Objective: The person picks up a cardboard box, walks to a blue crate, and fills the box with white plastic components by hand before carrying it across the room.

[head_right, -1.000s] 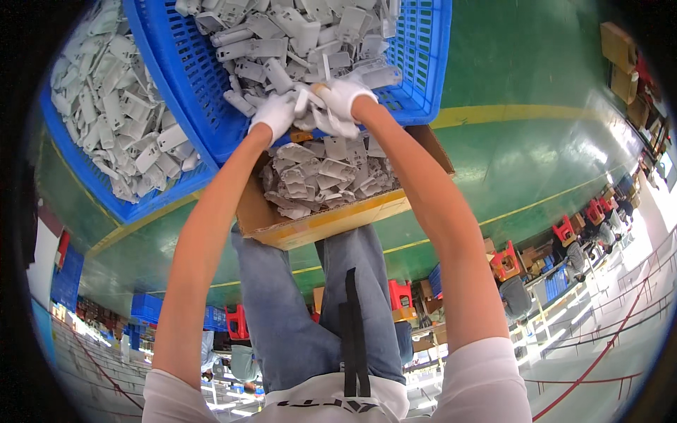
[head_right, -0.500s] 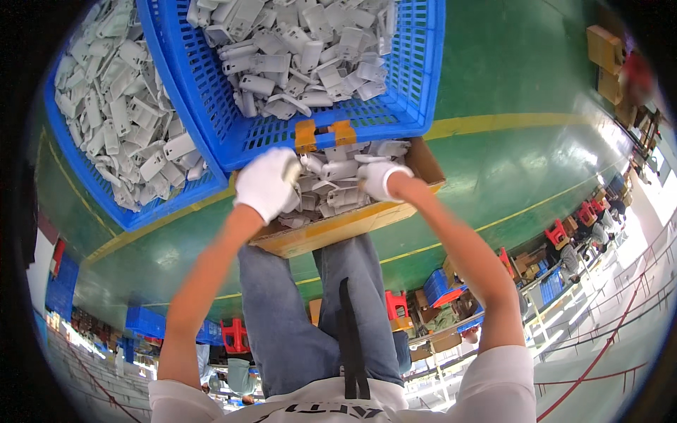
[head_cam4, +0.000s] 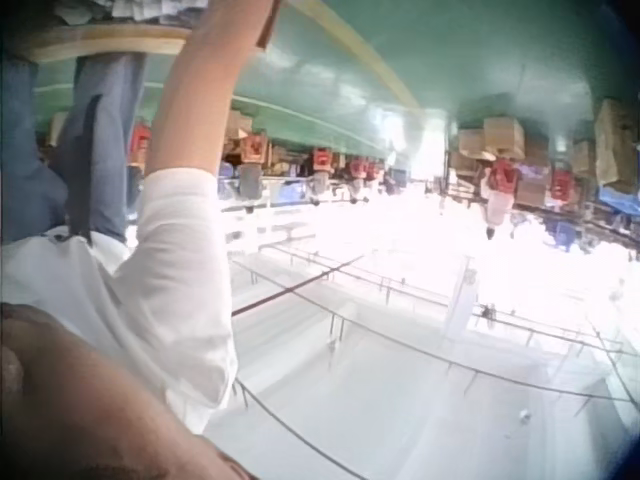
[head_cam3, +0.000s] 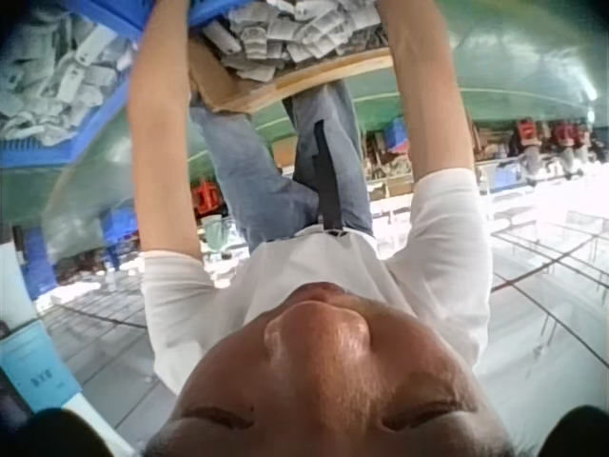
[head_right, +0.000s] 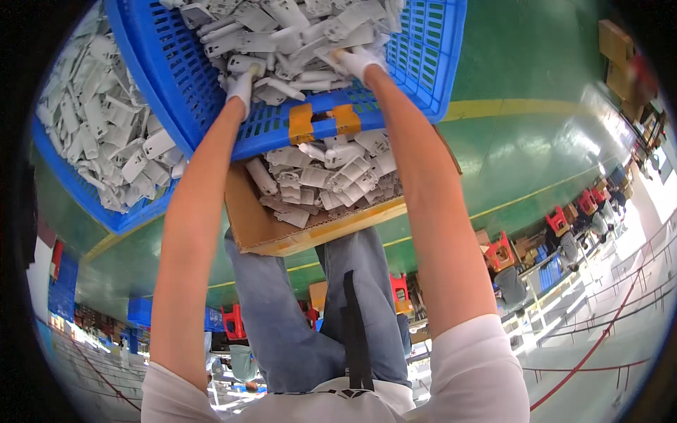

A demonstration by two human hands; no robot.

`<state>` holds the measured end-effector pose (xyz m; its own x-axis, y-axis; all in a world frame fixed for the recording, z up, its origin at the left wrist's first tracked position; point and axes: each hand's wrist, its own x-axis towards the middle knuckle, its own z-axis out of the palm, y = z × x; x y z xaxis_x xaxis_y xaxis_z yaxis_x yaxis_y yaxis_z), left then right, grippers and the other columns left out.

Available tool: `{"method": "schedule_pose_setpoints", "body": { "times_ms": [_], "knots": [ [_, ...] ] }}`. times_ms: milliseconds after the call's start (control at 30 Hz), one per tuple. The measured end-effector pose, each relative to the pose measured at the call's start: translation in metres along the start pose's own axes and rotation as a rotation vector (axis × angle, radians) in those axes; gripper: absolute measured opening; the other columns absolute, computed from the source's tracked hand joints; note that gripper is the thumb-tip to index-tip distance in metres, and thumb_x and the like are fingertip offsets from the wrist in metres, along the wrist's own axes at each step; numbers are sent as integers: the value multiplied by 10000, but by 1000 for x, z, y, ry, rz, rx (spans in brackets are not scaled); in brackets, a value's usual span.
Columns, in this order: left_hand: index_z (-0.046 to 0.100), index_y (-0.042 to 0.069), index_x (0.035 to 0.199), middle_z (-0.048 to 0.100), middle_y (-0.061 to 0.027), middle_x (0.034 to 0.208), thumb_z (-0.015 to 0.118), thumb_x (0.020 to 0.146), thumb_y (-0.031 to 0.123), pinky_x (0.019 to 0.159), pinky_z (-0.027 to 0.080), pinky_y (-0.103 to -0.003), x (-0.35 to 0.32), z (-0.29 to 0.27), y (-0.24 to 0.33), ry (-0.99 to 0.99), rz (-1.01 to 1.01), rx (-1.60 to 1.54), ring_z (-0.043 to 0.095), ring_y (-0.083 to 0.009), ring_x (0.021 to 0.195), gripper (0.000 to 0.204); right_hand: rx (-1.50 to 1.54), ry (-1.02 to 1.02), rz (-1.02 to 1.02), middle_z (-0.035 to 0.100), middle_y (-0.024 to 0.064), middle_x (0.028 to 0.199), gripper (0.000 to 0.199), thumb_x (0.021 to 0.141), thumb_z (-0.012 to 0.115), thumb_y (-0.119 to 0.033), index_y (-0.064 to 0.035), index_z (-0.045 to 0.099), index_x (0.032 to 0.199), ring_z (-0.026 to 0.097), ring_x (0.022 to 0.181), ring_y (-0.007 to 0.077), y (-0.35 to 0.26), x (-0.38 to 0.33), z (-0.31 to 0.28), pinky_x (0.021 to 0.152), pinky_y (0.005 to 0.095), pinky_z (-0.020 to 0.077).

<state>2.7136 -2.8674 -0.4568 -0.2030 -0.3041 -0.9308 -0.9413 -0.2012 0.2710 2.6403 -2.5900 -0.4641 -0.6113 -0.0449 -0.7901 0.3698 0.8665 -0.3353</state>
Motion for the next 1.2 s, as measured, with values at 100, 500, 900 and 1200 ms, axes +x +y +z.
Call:
{"method": "schedule_pose_setpoints", "body": {
  "times_ms": [100,500,900,1200],
  "knots": [
    [447,-12,1308,552,-116,1219,500,893,267,926,436,-332,46,-74,19,-269,56,60,512,-202,1145,503,86,-280,-114,527,237,1281,657,776,607,-526,-160,517,1315,505,1177,371,-87,20,18,982,383,401],
    [622,69,1088,637,-77,1054,607,818,111,871,435,-292,-135,-11,73,-703,445,516,584,-185,1005,274,-300,-270,-178,686,168,920,365,667,601,-330,-109,715,934,669,834,325,-136,-138,-70,732,417,531],
    [194,110,1436,577,-240,1165,651,796,313,875,456,-470,-221,-32,27,-929,453,1499,564,-416,1036,812,-571,-735,209,330,77,1489,612,857,491,-427,-193,398,1414,352,1326,366,-109,-232,-117,1018,667,252],
    [387,7,1355,438,-236,1338,590,889,396,1040,348,-434,-44,-54,93,321,628,987,408,-386,1246,640,67,253,-4,536,253,1208,507,790,559,-401,-111,562,1206,606,1015,372,-112,-63,-134,857,426,495]
  ]
}}
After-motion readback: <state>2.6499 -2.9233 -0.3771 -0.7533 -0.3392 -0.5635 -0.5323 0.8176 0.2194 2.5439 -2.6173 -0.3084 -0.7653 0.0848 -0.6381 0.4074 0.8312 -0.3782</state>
